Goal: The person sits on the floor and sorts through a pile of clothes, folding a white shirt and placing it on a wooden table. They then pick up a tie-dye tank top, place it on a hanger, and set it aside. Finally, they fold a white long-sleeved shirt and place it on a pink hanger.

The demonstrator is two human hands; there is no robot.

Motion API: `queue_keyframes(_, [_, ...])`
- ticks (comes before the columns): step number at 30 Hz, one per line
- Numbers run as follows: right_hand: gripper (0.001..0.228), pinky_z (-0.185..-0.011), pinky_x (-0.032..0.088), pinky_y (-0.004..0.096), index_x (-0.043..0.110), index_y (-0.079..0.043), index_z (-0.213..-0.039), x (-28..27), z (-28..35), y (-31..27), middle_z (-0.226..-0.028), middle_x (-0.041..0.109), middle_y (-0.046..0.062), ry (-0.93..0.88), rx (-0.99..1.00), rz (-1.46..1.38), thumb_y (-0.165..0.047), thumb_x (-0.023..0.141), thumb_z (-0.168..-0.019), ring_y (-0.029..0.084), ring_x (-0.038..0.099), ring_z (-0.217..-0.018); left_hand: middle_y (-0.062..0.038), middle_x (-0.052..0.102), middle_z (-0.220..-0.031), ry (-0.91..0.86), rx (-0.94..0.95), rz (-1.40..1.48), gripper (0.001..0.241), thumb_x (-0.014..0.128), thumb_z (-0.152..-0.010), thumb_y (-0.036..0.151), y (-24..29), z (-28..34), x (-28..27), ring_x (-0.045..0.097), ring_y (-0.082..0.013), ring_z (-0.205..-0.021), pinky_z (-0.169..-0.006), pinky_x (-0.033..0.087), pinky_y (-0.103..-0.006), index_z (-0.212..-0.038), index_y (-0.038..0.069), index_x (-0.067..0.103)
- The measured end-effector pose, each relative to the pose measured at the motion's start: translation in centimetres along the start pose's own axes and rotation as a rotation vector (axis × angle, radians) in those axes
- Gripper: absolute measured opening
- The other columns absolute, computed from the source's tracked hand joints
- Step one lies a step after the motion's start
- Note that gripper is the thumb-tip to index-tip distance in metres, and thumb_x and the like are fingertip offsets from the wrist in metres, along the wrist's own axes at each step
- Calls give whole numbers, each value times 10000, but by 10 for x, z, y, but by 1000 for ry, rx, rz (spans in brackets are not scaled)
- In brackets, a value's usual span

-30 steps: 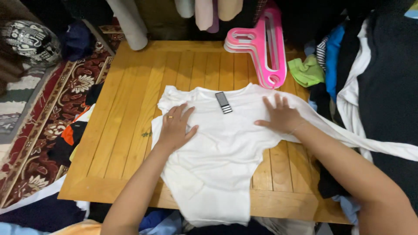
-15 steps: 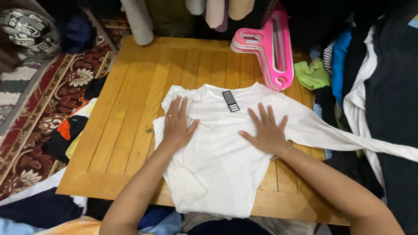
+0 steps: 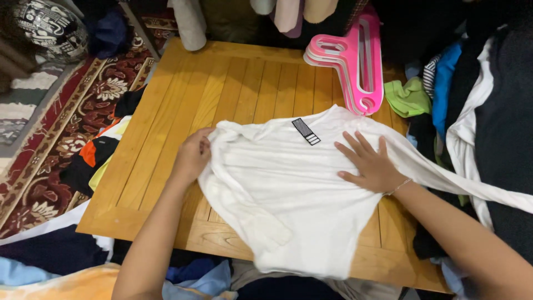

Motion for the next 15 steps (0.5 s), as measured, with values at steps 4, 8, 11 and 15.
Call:
queue_keyframes(4, [767,-1153,108,759,242,-343,-1613,-3,5,16,-1738,99,14,59,-193,38,-698,398,-952,308,112,-1578,36,705,-853,95,-189,190,381,670,-841,90,-31,-8,-12,704,-171,-816,-772,566,-327,-1107,348,757])
queue_keyframes(8, [832,-1153,131,766,295,-327,-1599,-6,1,28,-1716,197,58,91,-200,9,-743,459,-897,327,197,-1561,67,716,-861,119,-121,241,260,683,-827,170,-6,-15,8,708,-155,-877,-815,568,-317,-1001,339,777])
queue_keyframes(11, [716,-1152,119,774,353,-314,-1572,-10,-4,15,-1692,269,67,262,-128,-54,-673,432,-958,303,265,-1543,-191,723,-879,-82,-26,193,233,639,-928,313,89,1,13,694,-394,-919,-827,552,-498,-955,106,743])
queue_keyframes(15, [721,-1176,157,723,293,-315,-1617,-4,-16,-10,-1658,314,88,276,98,-152,-657,427,-997,285,290,-1531,-272,578,-1408,-561,-219,-101,788,559,-895,632,144,8,19,567,-445,-1323,-1091,456,-596,-1377,8,567])
Point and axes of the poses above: each hand's wrist, its own z-axis away from the middle knuckle, its own x-axis out of the palm, y = z × x, the point moved 7 cm from there along -z, towards the middle knuckle
